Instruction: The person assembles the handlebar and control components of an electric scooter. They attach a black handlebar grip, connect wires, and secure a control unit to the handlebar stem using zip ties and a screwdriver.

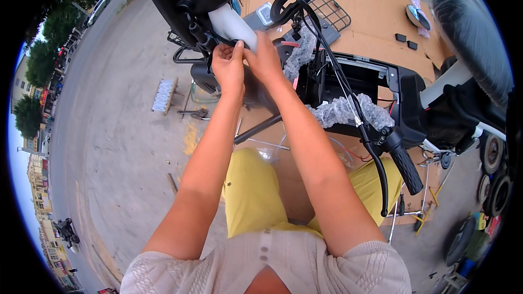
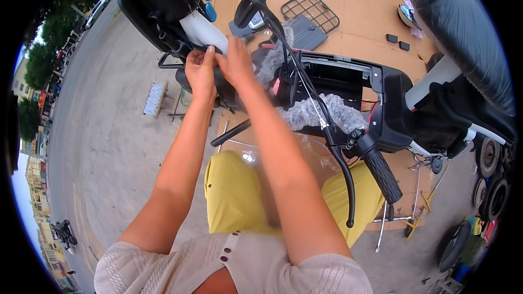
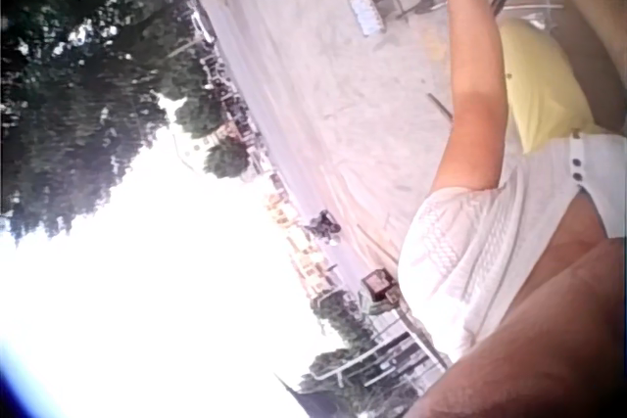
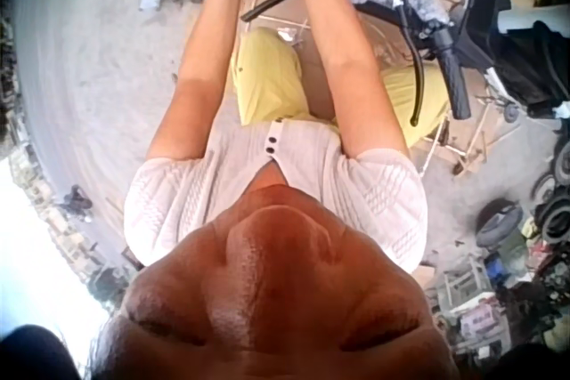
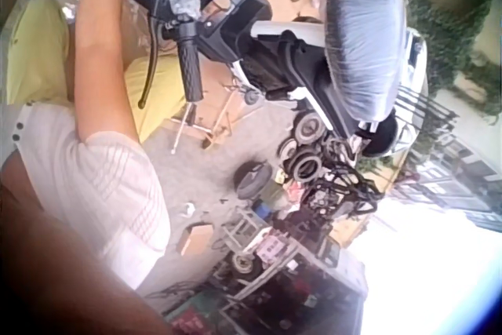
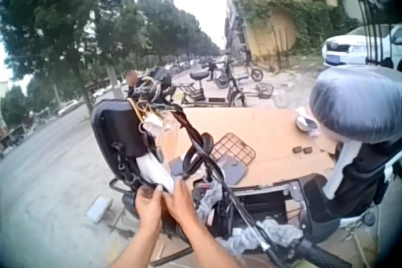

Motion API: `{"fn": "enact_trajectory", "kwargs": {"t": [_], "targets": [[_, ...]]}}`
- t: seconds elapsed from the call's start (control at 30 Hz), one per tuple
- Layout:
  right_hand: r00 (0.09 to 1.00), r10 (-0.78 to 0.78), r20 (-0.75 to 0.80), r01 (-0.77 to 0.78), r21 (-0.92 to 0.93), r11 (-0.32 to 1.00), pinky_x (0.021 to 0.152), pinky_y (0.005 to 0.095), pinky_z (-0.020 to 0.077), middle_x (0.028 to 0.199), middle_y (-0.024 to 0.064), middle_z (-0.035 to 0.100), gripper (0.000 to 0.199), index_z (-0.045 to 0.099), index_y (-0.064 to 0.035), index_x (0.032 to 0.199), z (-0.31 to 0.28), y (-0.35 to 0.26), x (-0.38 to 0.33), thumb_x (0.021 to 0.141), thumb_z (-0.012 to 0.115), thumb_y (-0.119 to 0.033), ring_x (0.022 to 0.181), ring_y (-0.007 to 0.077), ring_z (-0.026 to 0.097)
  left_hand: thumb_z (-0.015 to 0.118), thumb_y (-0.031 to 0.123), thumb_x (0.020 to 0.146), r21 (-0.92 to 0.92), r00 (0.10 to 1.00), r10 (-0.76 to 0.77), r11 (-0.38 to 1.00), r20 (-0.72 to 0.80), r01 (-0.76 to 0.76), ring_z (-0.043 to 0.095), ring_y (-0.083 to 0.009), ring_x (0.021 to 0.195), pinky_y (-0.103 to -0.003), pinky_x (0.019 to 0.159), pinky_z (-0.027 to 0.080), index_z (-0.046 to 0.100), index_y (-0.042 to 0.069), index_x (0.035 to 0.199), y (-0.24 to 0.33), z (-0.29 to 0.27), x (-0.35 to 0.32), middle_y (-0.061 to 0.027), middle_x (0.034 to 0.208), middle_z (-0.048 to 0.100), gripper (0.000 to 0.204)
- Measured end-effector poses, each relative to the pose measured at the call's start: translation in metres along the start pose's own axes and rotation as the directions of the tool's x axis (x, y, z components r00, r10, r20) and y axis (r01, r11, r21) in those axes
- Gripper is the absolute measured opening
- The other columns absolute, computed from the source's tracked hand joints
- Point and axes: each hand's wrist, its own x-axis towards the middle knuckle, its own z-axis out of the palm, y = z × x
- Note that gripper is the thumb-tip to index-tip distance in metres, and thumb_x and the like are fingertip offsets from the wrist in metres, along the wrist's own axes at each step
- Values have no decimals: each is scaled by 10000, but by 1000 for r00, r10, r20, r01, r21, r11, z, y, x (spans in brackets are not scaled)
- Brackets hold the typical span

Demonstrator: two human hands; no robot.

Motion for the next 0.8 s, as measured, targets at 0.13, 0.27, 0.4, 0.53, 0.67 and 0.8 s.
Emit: {"fn": "enact_trajectory", "kwargs": {"t": [0.13, 0.27, 0.4, 0.53, 0.67, 0.8], "targets": [[1000, 4, -2, -4, -80, 997, 849, 504, 420, 1052, 229, 574, 474, 486, 9, 1109, -2, -3, -1, 783, 705, -257, 1016, 433, 537, 686, 230, 904, 70, 990, -114, 992, 84, 108, 579, -98, 729, -240, 662, 481, 551, -16, 963, -1, -5, -2, -54, 859, 616, 287], [1000, 14, 4, -14, -48, 999, 836, 499, 418, 1031, 212, 584, 499, 486, 1, 1076, -5, -7, 1, 786, 718, -332, 1001, 420, 548, 606, 278, 958, -89, 964, -221, 968, 147, 236, 632, -163, 834, -295, 753, 518, 560, -18, 1010, -4, -16, -4, -99, 958, 642, 304], [998, 57, 14, -56, -63, 996, 824, 492, 419, 1015, 209, 588, 553, 486, -3, 1072, -5, -7, 1, 775, 734, -399, 992, 408, 556, 508, 115, 993, -368, 941, -244, 874, 234, 318, 637, -237, 999, -360, 898, 527, 564, -37, 1109, -16, -21, -14, -149, 1090, 633, 200], [996, 74, 46, -73, -24, 997, 841, 485, 449, 1043, 263, 601, 545, 501, 17, 1123, -5, -10, 2, 800, 728, -358, 1002, 455, 565, 559, 35, 947, -426, 927, -307, 825, 214, 371, 626, -266, 1022, -381, 909, 525, 568, -46, 1126, -23, -22, -10, -140, 1113, 622, 196], [990, 92, 109, -97, 41, 994, 857, 493, 440, 1067, 258, 577, 575, 475, 16, 1130, -4, -3, 5, 772, 754, -337, 1028, 451, 536, 569, 1, 925, -491, 894, -396, 747, 211, 447, 633, -297, 1023, -428, 921, 533, 578, -49, 1091, -25, -21, -3, -148, 1096, 629, 173], [967, 94, 235, -123, 112, 986, 930, 463, 429, 1186, 282, 536, 606, 444, 27, 1240, -13, 2, 6, 797, 732, -270, 1108, 450, 518, 561, -24, 913, -411, 883, -411, 781, 228, 470, 628, -318, 1043, -437, 961, 513, 558, -91, 1114, -21, -25, 1, -187, 1112, 618, 211]]}}
